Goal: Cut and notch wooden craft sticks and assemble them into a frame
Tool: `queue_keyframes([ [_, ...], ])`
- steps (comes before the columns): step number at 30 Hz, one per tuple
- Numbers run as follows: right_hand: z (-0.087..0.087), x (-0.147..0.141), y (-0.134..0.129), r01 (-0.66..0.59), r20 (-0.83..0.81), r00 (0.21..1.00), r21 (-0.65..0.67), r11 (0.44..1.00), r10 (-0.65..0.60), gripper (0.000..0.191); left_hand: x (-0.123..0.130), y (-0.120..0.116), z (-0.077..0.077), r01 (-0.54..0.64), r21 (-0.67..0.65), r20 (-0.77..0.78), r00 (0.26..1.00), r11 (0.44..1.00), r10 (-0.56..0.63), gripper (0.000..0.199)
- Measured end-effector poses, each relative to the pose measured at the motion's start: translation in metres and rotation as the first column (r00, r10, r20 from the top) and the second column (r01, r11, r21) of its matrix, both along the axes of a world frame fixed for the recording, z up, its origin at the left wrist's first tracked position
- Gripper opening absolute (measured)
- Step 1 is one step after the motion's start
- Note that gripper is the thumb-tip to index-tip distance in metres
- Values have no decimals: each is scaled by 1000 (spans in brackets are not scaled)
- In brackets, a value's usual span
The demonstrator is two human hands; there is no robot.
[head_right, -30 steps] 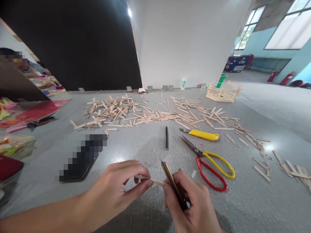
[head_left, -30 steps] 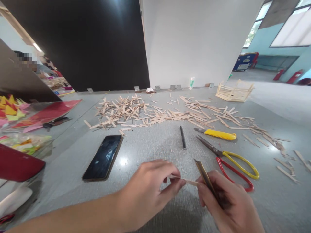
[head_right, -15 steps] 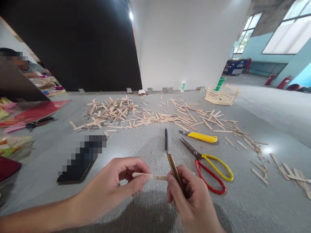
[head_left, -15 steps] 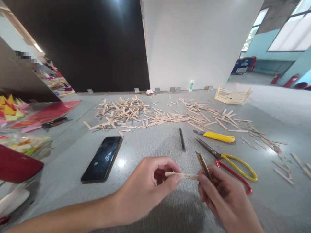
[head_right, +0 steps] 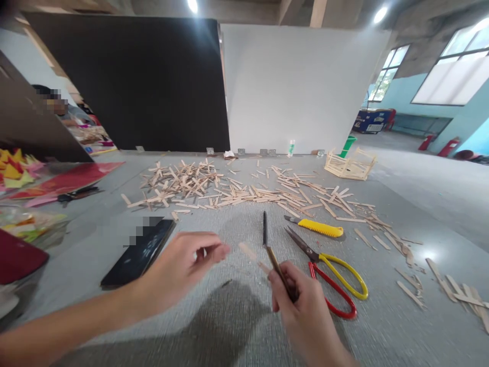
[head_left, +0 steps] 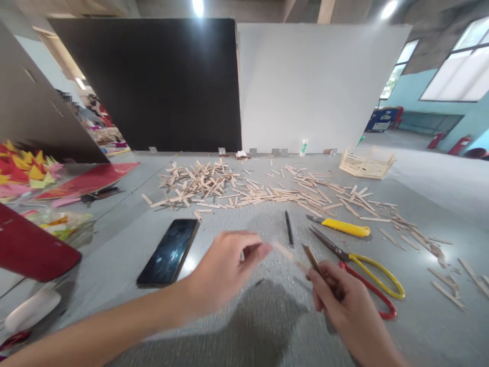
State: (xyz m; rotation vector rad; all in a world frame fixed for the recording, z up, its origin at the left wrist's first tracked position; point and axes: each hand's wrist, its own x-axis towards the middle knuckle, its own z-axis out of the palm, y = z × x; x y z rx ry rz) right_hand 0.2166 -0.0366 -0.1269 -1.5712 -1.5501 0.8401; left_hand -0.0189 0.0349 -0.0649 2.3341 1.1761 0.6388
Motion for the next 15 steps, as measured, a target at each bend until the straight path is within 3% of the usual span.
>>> queue_keyframes([
  [2, -1, 7, 7, 8, 213, 977, 87, 996, -26, 43, -11, 16, 5, -75, 53, -143, 986, 996, 82, 37],
  [4, -2, 12, 12, -26, 357, 934, 134, 991, -24, 40, -24, 34, 12, -147, 98, -166, 973, 984, 162, 19],
  [8, -6, 12, 12, -131, 438, 896, 114, 985, 68, 37, -51, 75, 18, -332, 199, -205, 906, 922, 371, 13],
  [11, -9, 10, 9, -162, 484, 870, 102, 982, 94, 35, -67, 99, 10, -394, 194, -276, 857, 898, 435, 12],
  [15, -12, 13, 10, -131, 526, 849, 117, 984, 51, 31, -74, 115, -10, -378, 131, -344, 850, 916, 400, 24],
])
